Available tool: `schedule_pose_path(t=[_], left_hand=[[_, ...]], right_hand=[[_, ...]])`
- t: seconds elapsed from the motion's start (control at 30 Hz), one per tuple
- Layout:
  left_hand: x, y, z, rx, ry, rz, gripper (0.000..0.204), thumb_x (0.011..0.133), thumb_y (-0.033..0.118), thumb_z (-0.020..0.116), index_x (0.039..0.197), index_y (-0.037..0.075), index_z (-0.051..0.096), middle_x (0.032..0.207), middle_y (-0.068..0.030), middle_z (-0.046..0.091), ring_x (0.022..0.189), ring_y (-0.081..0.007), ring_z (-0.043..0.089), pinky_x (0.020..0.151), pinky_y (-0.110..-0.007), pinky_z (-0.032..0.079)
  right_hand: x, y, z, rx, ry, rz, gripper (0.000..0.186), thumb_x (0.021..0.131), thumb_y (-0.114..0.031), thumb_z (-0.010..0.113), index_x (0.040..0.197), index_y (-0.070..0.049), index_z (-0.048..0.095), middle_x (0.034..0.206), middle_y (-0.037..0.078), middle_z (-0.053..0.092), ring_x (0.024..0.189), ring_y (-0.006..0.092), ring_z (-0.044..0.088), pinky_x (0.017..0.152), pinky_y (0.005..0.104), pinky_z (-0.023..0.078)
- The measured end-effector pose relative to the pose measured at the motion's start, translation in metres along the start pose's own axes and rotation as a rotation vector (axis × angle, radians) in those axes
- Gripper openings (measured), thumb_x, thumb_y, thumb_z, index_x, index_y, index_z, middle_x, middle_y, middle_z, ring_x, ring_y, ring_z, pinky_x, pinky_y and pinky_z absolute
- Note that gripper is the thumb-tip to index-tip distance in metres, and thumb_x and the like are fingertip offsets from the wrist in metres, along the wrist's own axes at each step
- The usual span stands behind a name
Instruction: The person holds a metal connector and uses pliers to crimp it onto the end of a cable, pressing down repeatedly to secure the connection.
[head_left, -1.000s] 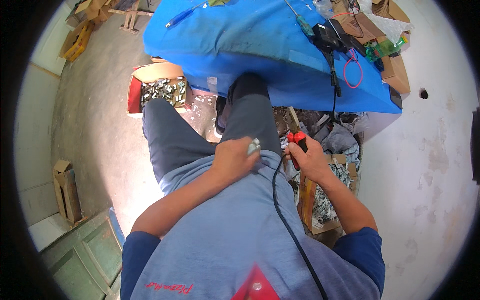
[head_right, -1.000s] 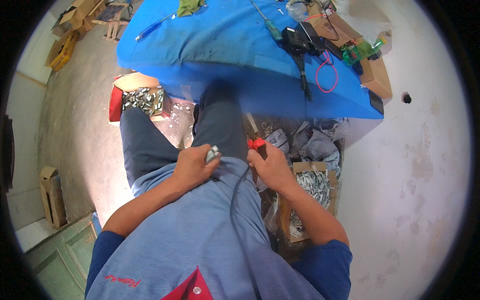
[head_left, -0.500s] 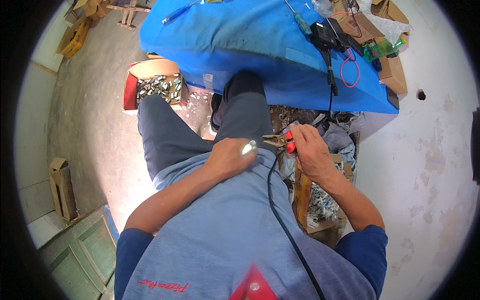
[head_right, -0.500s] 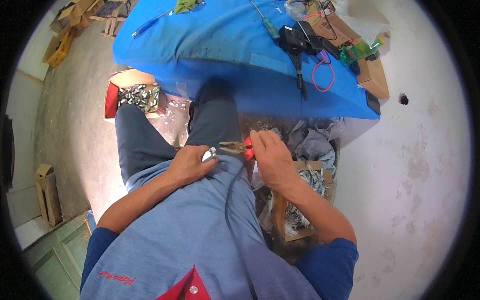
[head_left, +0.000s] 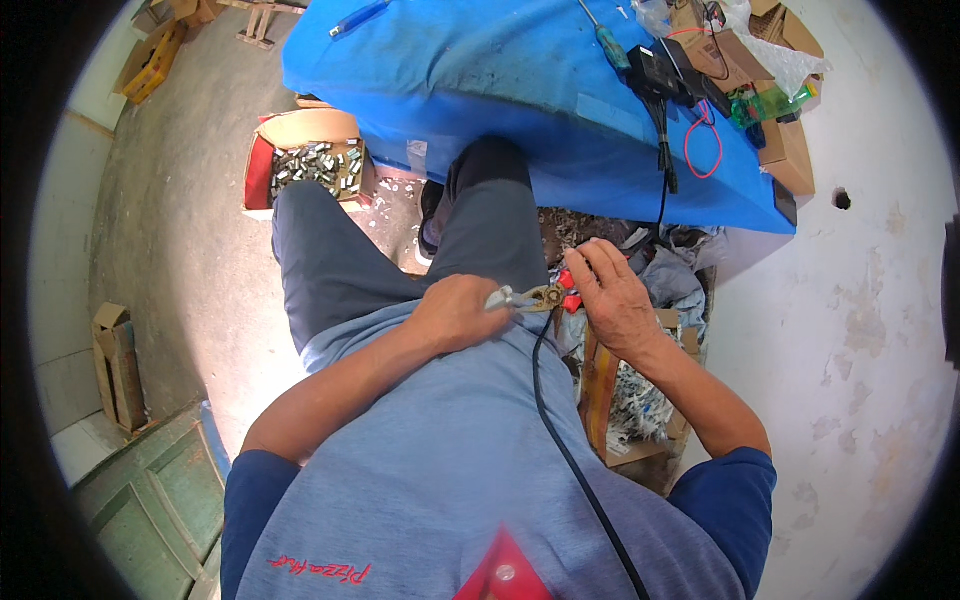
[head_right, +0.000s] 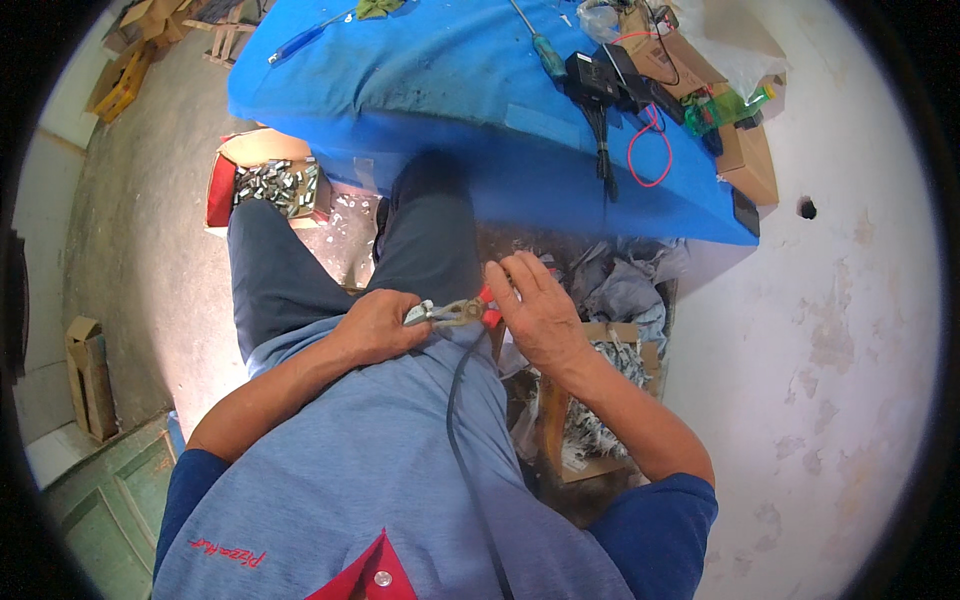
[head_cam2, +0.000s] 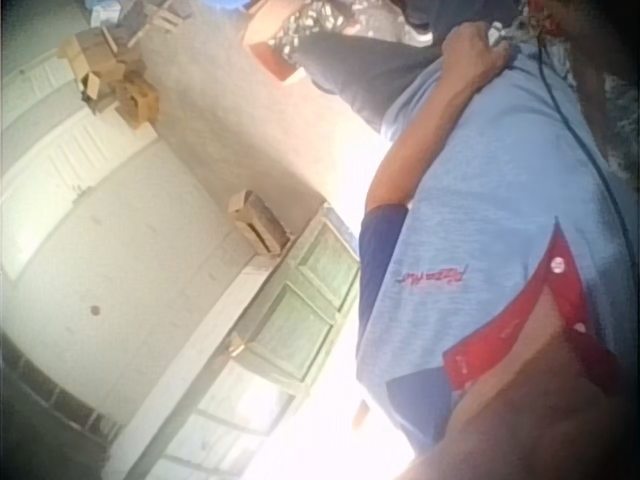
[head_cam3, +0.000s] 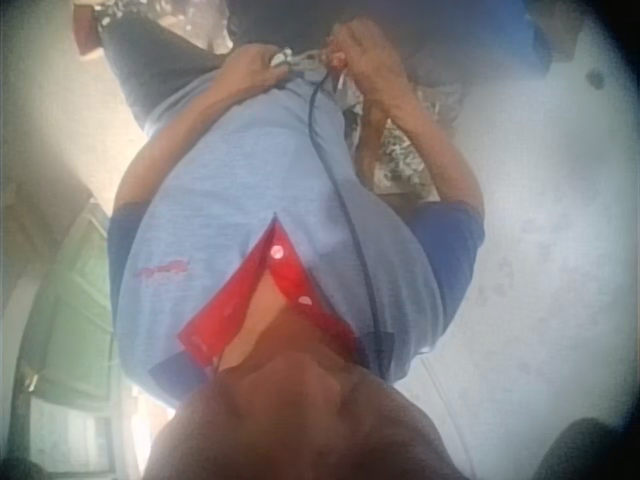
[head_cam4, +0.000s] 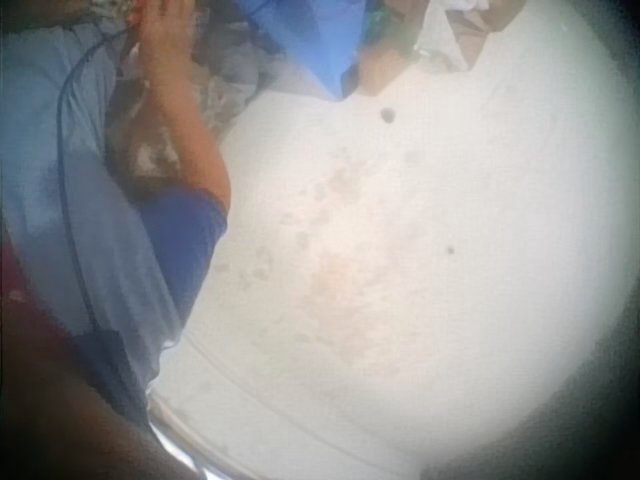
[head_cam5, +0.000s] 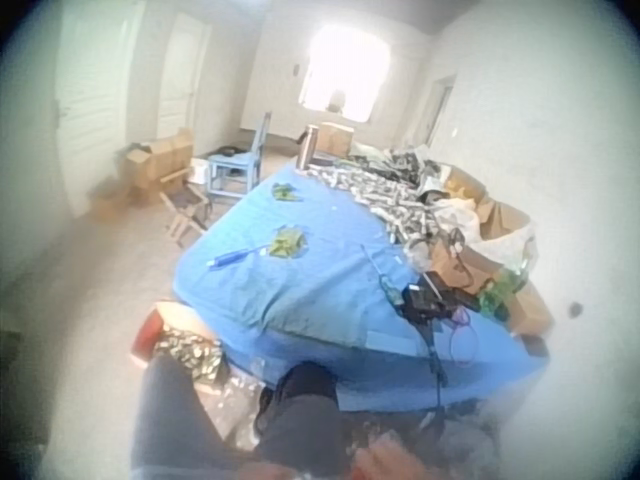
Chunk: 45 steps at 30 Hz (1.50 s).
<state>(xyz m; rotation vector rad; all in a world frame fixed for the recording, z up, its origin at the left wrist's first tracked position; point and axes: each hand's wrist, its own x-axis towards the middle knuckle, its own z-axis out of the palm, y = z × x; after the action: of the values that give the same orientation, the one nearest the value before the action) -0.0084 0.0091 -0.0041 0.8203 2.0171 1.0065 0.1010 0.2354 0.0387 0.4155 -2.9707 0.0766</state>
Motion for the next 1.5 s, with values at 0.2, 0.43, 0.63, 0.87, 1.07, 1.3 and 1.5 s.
schedule_pose_path(t=[0.2,0.43,0.63,0.87,1.07,1.3,1.5], left_hand=[[0.001,-0.003,-0.002,-0.053,-0.115,-0.018,0.036,0.086,0.034,0.066,0.086,-0.002,0.067,0.074,-0.0212,0.065,0.071,-0.0351,0.065,0.068,-0.044,0.048],[0.001,-0.007,0.001,-0.054,-0.139,0.023,0.037,0.085,0.034,0.066,0.089,-0.002,0.068,0.076,-0.0218,0.066,0.073,-0.0346,0.066,0.069,-0.043,0.049],[0.002,-0.008,0.002,-0.089,-0.128,0.03,0.035,0.086,0.032,0.066,0.089,-0.002,0.068,0.074,-0.0196,0.065,0.07,-0.0287,0.065,0.067,-0.041,0.049],[0.001,-0.01,0.001,-0.139,-0.155,0.016,0.034,0.087,0.03,0.065,0.087,-0.004,0.067,0.068,-0.0128,0.062,0.065,-0.0173,0.058,0.064,-0.037,0.047],[0.004,-0.003,-0.003,-0.147,-0.206,-0.016,0.042,0.083,0.037,0.061,0.091,-0.003,0.069,0.085,-0.0264,0.067,0.081,-0.04,0.066,0.076,-0.045,0.05],[0.003,-0.009,-0.002,-0.35,-0.232,0.013,0.039,0.091,0.035,0.065,0.083,-0.003,0.064,0.069,-0.0008,0.056,0.066,-0.0099,0.049,0.06,-0.031,0.041],[0.004,-0.009,-0.006,-0.351,-0.287,-0.046,0.042,0.088,0.038,0.062,0.093,-0.003,0.068,0.077,-0.0114,0.066,0.074,-0.0166,0.059,0.071,-0.036,0.048]], right_hand=[[0.005,0.005,0.001,-0.109,0.066,-0.024,0.049,0.079,-0.004,0.06,0.128,0.0,0.053,0.125,0.015,0.054,0.122,0.0338,0.052,0.097,0.0395,0.048],[0.011,0.003,0.004,-0.144,0.046,-0.049,0.05,0.079,-0.007,0.06,0.127,0.0,0.054,0.124,0.015,0.054,0.123,0.0325,0.051,0.095,0.0382,0.049],[0.015,0.007,0.008,-0.089,0.056,-0.055,0.051,0.077,-0.005,0.06,0.127,0.004,0.052,0.123,0.017,0.054,0.12,0.0335,0.052,0.096,0.0393,0.047],[0.007,-0.008,0.009,0.095,-0.103,0.105,0.052,0.076,0.001,0.059,0.126,0.006,0.051,0.12,0.02,0.055,0.115,0.0364,0.052,0.097,0.0406,0.047],[0.002,-0.012,0.002,0.255,-0.252,0.237,0.054,0.074,0.003,0.059,0.127,0.004,0.049,0.12,0.02,0.055,0.115,0.0375,0.052,0.096,0.0415,0.048],[0.0,-0.013,0.001,0.32,-0.212,0.291,0.056,0.072,0.004,0.058,0.127,0.003,0.049,0.121,0.02,0.055,0.116,0.0387,0.051,0.096,0.0434,0.048],[0.001,-0.01,-0.004,0.288,-0.228,0.27,0.061,0.072,0.005,0.059,0.131,0.003,0.047,0.124,0.021,0.052,0.122,0.039,0.048,0.102,0.0446,0.045]])
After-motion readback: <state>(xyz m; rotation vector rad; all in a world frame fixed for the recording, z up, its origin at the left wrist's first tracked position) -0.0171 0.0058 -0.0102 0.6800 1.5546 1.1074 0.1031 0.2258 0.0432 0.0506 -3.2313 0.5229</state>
